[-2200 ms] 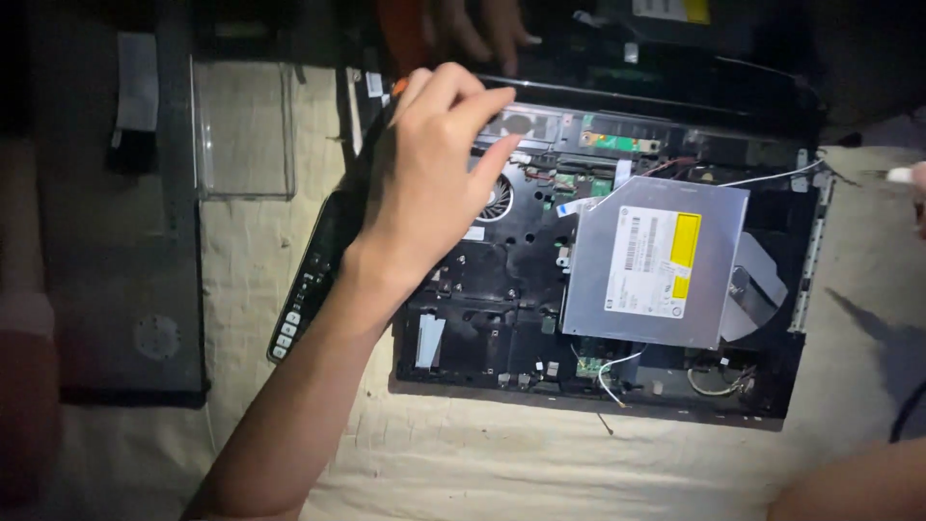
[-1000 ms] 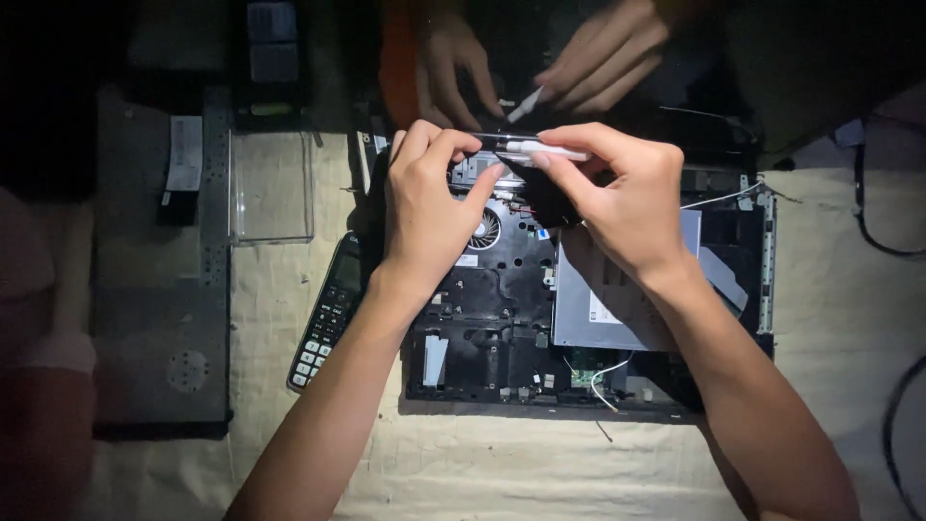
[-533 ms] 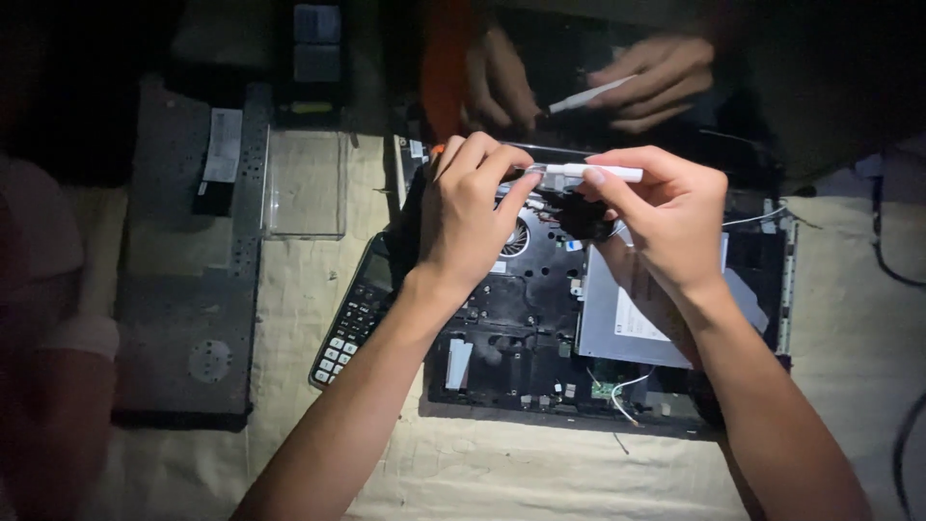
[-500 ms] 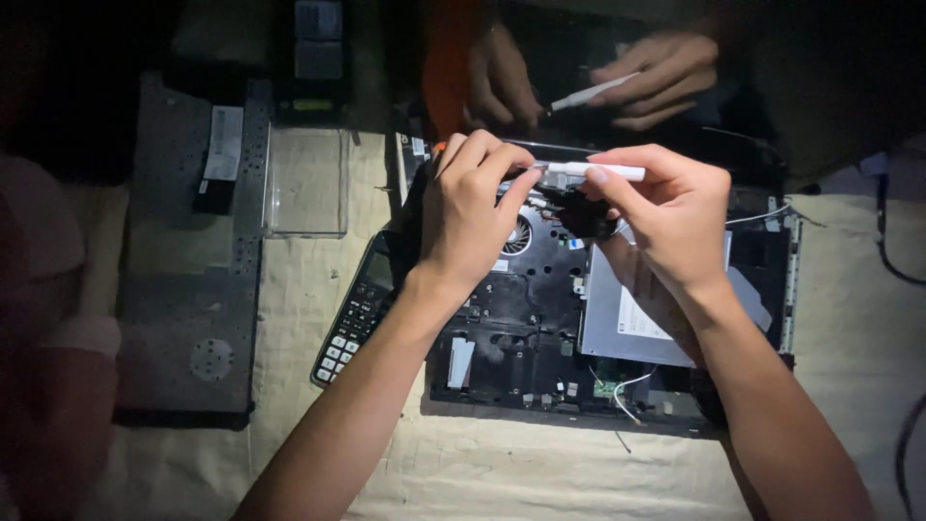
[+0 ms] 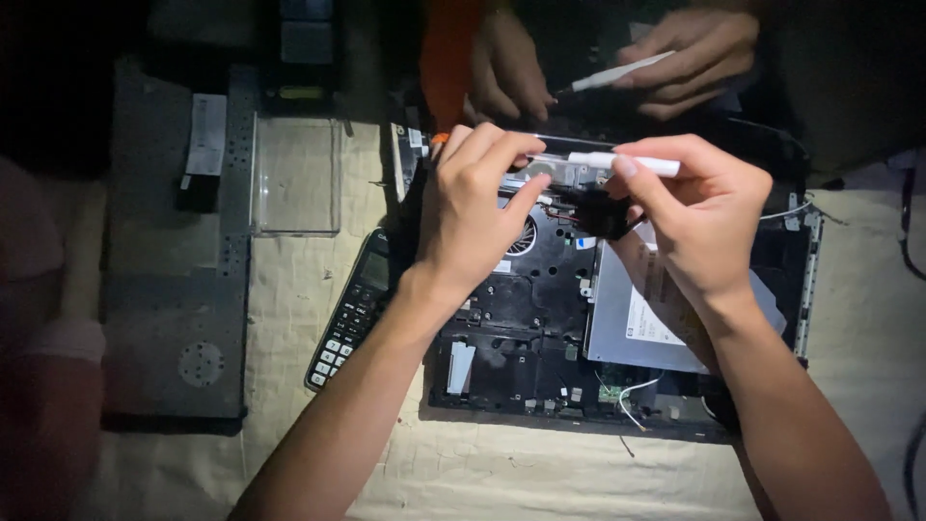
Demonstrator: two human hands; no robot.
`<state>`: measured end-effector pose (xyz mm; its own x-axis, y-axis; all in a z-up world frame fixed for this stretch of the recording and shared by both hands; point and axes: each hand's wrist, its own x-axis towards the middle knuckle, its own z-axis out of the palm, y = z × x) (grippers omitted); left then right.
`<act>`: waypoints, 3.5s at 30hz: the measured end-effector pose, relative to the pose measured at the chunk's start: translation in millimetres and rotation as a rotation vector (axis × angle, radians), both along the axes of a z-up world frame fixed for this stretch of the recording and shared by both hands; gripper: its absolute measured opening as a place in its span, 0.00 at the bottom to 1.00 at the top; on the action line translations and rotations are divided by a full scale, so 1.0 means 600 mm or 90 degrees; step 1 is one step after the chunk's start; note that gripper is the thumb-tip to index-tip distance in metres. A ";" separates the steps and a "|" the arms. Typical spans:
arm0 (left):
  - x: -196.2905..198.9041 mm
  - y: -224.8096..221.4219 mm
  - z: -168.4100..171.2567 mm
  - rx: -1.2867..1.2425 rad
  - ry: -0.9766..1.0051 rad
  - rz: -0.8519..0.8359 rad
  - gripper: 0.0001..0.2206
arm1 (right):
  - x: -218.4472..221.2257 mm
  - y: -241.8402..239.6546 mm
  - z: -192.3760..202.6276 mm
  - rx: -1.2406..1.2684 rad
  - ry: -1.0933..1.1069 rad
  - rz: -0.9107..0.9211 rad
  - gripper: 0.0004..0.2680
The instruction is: The person is disassembling a laptop, removing the optical drive and manipulating internal ribbon cables and connectors.
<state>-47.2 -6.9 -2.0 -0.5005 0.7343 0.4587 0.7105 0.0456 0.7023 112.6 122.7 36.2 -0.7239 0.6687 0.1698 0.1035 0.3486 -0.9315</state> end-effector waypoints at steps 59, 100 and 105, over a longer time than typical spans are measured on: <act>0.012 -0.008 0.057 0.169 -0.050 0.027 0.05 | 0.000 -0.001 0.004 0.021 -0.061 0.016 0.04; 0.003 -0.013 0.044 0.101 -0.114 -0.031 0.14 | 0.012 -0.004 0.003 0.058 -0.006 0.010 0.03; 0.003 -0.015 0.044 0.092 -0.123 -0.035 0.14 | 0.014 -0.004 0.003 0.062 0.013 0.015 0.03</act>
